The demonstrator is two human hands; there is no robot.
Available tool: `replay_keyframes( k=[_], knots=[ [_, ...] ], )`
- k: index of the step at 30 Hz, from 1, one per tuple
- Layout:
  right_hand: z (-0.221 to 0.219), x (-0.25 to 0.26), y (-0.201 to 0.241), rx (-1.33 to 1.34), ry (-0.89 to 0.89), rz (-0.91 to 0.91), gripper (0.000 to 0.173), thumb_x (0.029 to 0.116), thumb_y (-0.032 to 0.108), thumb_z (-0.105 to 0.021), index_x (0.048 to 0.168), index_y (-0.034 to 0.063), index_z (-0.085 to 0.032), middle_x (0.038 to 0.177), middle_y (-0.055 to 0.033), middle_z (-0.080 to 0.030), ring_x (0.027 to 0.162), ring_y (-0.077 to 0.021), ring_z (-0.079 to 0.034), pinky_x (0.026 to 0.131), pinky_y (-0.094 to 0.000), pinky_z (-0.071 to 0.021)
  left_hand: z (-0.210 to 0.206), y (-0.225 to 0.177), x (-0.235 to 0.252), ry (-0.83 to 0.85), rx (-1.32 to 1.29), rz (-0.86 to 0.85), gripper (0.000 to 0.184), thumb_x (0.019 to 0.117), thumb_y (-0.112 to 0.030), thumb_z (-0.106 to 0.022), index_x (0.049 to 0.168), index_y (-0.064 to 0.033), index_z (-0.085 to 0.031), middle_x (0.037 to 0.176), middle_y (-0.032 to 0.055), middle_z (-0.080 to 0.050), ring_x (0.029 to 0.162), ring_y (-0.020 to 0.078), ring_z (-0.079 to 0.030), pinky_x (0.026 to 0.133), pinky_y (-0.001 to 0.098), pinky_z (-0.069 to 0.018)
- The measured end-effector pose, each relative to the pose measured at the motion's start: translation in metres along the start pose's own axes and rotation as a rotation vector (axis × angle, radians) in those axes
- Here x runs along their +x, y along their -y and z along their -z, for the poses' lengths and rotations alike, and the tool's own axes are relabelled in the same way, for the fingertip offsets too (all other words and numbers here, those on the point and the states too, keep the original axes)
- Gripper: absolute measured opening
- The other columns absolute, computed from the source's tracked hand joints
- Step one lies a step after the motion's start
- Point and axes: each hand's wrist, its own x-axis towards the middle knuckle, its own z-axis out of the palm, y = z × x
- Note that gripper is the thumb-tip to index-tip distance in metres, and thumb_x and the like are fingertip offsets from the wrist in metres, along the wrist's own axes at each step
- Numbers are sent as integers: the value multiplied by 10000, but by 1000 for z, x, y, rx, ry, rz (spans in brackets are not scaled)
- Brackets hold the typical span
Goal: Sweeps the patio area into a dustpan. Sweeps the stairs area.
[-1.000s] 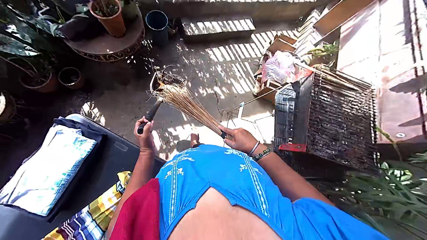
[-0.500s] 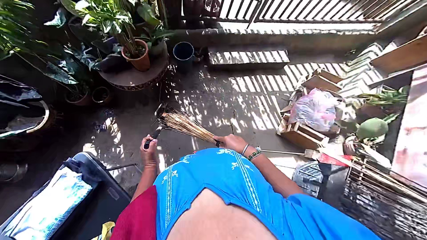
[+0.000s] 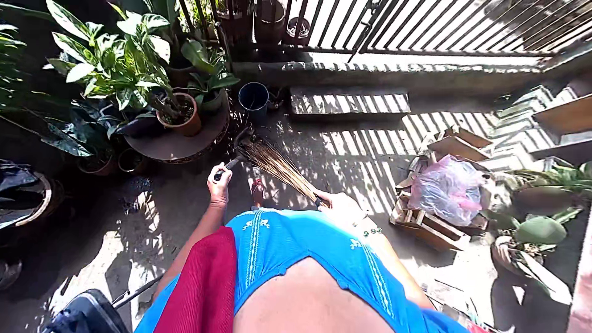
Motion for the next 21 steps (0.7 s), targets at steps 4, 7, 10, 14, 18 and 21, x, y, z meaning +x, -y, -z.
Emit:
replay_keyframes(
  k=[4,7,10,14,18,21],
  knots=[
    [76,62,26,33,16,-70,596,1020,379,-570,1590,319,-407,1255,-206,-690,1183,-397,-648,993,-609,-478,-50,-11,101,55,17,-38,300,829,-165,-679,1082,-11,-633,1298,146,-603,1182,213,-603,970,402,-553],
    [118,124,20,67,-52,-34,596,1006,349,-595,1578,297,-438,1178,-218,-715,1110,-414,-674,957,-635,-494,-87,-24,170,94,89,-88,292,856,-183,-677,1085,-6,-638,1361,158,-587,1248,223,-589,1005,406,-545],
    [152,178,20,132,-133,22,602,965,295,-638,1548,240,-496,1032,-233,-729,958,-429,-693,851,-650,-511,-123,-40,230,98,192,-182,253,843,-154,-668,1034,13,-654,1298,168,-629,1262,202,-578,1041,362,-504],
    [194,248,19,194,-171,109,579,955,263,-679,1515,207,-542,1015,-239,-733,927,-440,-700,829,-672,-515,-167,-58,294,111,390,-257,239,872,-157,-680,1031,20,-664,1203,168,-663,1192,203,-594,1046,375,-457],
    [243,307,21,248,-125,123,547,954,223,-692,1480,135,-570,1097,-265,-715,1013,-456,-685,885,-677,-508,-213,-60,350,79,592,-230,299,885,-190,-676,1075,41,-671,1216,218,-669,1207,265,-610,1066,440,-450],
    [295,332,17,300,-27,124,544,977,123,-677,1500,87,-530,1163,-298,-690,1053,-488,-666,910,-675,-497,-248,-48,383,75,674,-160,299,903,-192,-678,1095,37,-674,1332,244,-625,1292,323,-575,1100,504,-429]
  ],
)
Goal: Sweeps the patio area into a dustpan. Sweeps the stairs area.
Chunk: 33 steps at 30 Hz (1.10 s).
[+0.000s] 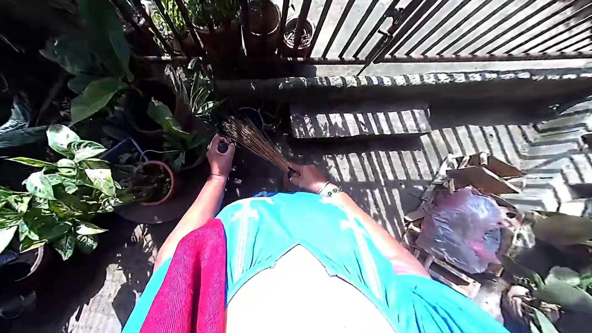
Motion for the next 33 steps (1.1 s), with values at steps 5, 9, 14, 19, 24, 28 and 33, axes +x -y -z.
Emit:
replay_keyframes(
  k=[5,9,14,19,24,28,33],
  knots=[
    [33,126,-95,-91,79,111,573,966,237,-689,1507,125,-538,1114,-277,-715,1010,-472,-690,888,-680,-506,-62,-9,46,92,128,89,232,913,-157,-674,1048,32,-672,1427,246,-574,1360,362,-537,1115,538,-427],
    [88,165,-102,-178,256,18,592,997,265,-655,1555,178,-476,1218,-283,-682,1139,-482,-646,984,-674,-468,-108,-33,71,204,231,135,247,921,-102,-675,1106,61,-659,1429,284,-556,1377,381,-522,1144,516,-423],
    [139,182,-109,-199,233,-22,553,1012,274,-627,1541,179,-498,1198,-260,-699,1125,-452,-662,979,-657,-481,-140,-61,95,495,451,161,366,922,-192,-717,1217,10,-638,1516,261,-483,1370,395,-530,1101,559,-463],
    [167,191,-111,-279,227,-30,508,1018,270,-610,1505,143,-537,1130,-242,-718,1065,-446,-683,929,-661,-502,-156,-63,108,747,708,-12,439,906,-322,-717,1208,-6,-672,1430,207,-595,1515,416,-317,1245,581,-218],
    [184,168,-103,-303,193,76,442,1046,265,-596,1480,185,-576,1019,-263,-724,935,-480,-694,801,-676,-515,-157,-58,106,814,644,-88,387,935,-251,-711,1207,21,-672,1308,239,-658,1391,394,-507,1211,557,-302],
    [199,156,-90,-344,214,99,411,1072,269,-548,1482,260,-577,974,-237,-734,889,-462,-702,769,-662,-523,-154,-47,109,789,574,-150,337,906,-198,-723,1154,29,-696,1259,257,-668,1314,418,-561,1174,590,-334],
    [183,194,-66,-417,334,63,462,1081,297,-521,1541,328,-490,1065,-282,-716,1003,-507,-682,847,-675,-509,-153,-44,114,766,469,-155,238,973,35,-541,1151,68,-696,1258,291,-665,1317,479,-547,1155,658,-320]
  ],
)
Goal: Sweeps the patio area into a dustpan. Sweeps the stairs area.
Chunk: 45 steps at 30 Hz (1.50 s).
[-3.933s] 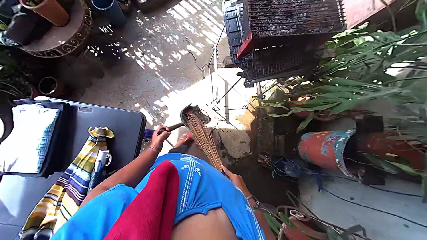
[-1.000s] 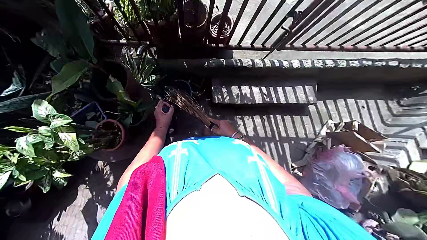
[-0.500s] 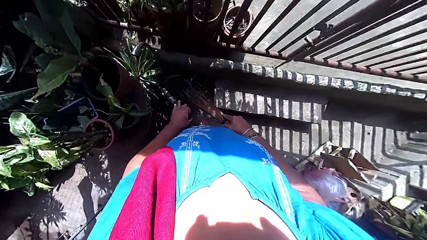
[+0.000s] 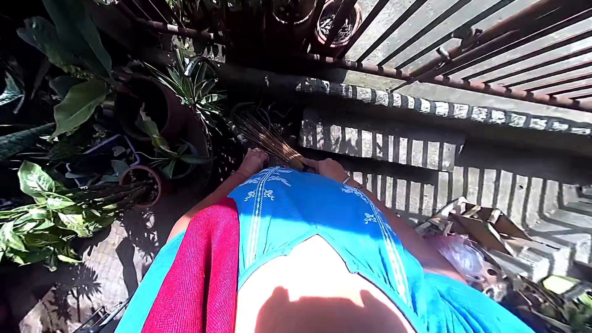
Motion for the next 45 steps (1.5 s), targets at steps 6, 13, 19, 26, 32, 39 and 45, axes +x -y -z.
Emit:
replay_keyframes(
  k=[6,13,19,26,32,39,45],
  knots=[
    [-20,47,-37,20,-44,-90,479,996,292,-628,1446,130,-593,1096,-281,-707,1044,-489,-677,864,-690,-509,14,14,-15,-45,42,-134,200,910,-61,-686,1069,56,-719,1157,268,-706,1234,449,-614,1154,579,-375],
    [-21,22,-56,79,-76,-120,507,981,270,-652,1478,198,-580,1102,-268,-717,1050,-481,-679,882,-691,-502,-1,6,-14,36,56,-235,277,1040,-73,-499,1081,100,-711,1111,275,-719,1192,436,-642,1132,540,-402],
    [-25,17,-41,57,-67,-145,512,990,282,-644,1488,194,-566,1098,-257,-719,1040,-464,-687,874,-674,-510,-2,4,-24,-61,122,-263,266,1027,-98,-525,1042,80,-722,1056,263,-732,1142,439,-667,1104,553,-424],
    [-30,10,-38,59,-63,-165,510,983,264,-638,1485,207,-568,1090,-256,-720,1029,-466,-690,854,-673,-515,5,11,-32,-118,137,-311,201,991,-75,-571,978,65,-715,995,251,-733,1084,438,-687,1093,555,-437],
    [-29,2,-32,60,-59,-185,511,980,265,-645,1481,197,-573,1118,-276,-708,1055,-485,-677,856,-694,-506,-3,11,-36,-89,131,-290,251,1024,-71,-520,1039,91,-712,1065,281,-723,1137,447,-669,1157,559,-369],
    [-23,-1,-26,38,-49,-200,516,969,259,-644,1477,197,-577,1093,-258,-715,1033,-466,-685,837,-678,-512,6,4,-38,-190,139,-337,197,992,-70,-564,965,44,-722,968,233,-743,1055,409,-708,1108,545,-418],
    [-20,-5,-25,66,-50,-203,511,968,254,-649,1472,202,-583,1104,-264,-712,1038,-472,-683,837,-684,-509,5,1,-34,-219,184,-353,190,985,-72,-573,934,24,-728,920,205,-751,998,376,-723,1056,532,-442]
  ],
)
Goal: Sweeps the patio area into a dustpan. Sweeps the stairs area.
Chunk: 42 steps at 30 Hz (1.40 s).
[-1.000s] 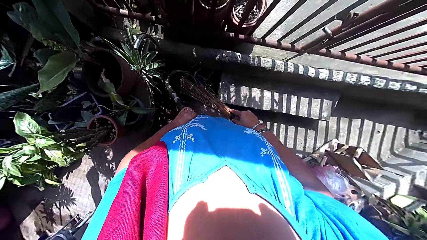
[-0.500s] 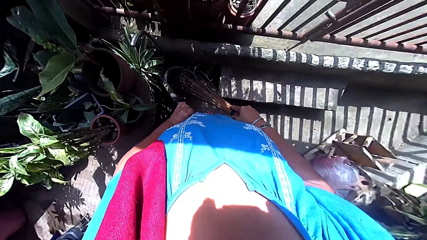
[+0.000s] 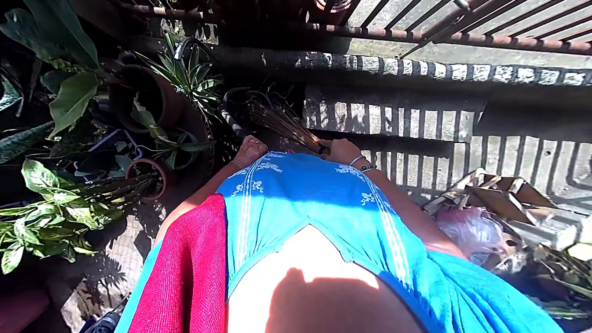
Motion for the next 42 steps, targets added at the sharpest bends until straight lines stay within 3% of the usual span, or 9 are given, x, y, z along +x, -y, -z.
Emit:
replay_keyframes(
  k=[5,10,20,23,26,30,34,39,42],
  knots=[
    [1,4,-6,-21,11,-15,492,968,265,-645,1448,164,-601,1108,-258,-714,1051,-461,-686,846,-668,-518,-10,4,12,14,83,-19,208,995,-71,-554,914,29,-718,887,201,-749,973,366,-730,1030,518,-462],
    [-2,8,-10,-5,1,50,498,981,276,-642,1470,201,-583,1101,-266,-714,1035,-474,-686,846,-674,-514,-2,4,18,101,-15,-12,169,977,-45,-580,981,66,-709,964,254,-733,1052,456,-694,1027,566,-487],
    [31,-39,-1,48,-33,138,477,990,306,-668,1456,229,-609,1050,-262,-725,994,-474,-687,845,-677,-503,-12,-9,23,98,-27,-8,242,1005,-70,-532,955,86,-710,944,273,-728,1012,457,-704,979,573,-503],
    [24,-32,0,81,-24,184,483,989,314,-677,1463,268,-600,1004,-255,-726,948,-468,-690,821,-660,-507,-11,-11,28,126,-41,-15,247,1007,-57,-523,958,105,-702,947,286,-720,1019,467,-698,980,564,-508],
    [5,-5,5,90,26,188,500,1017,306,-637,1508,296,-544,1063,-274,-716,1003,-487,-682,854,-666,-503,-5,-17,31,132,-82,-30,244,1005,-49,-522,979,116,-700,953,287,-718,1020,466,-694,991,553,-504],
    [-15,19,-13,68,4,136,496,992,323,-644,1476,234,-582,1071,-264,-719,1009,-477,-688,838,-682,-511,4,-8,24,176,-82,-36,172,968,-28,-585,986,98,-702,962,284,-724,1020,482,-696,979,592,-511],
    [-9,-2,-20,87,-3,118,478,994,333,-648,1458,227,-602,1062,-267,-720,1006,-477,-686,856,-671,-510,-3,0,14,138,-79,-88,188,977,-37,-571,941,98,-697,893,273,-721,949,469,-712,926,577,-536],
    [5,-18,6,136,68,182,423,1087,241,-518,1507,284,-548,1165,-288,-702,1102,-519,-653,931,-681,-476,-5,-7,14,151,-84,-86,238,1006,-48,-527,989,113,-701,949,287,-721,1011,474,-699,971,573,-516],
    [-1,-6,19,94,96,169,436,1101,304,-479,1537,310,-499,1185,-289,-693,1126,-518,-646,923,-690,-479,0,-19,23,245,-146,-42,279,1020,-54,-487,1018,132,-694,991,301,-712,1056,470,-679,1018,569,-471]
  ],
)
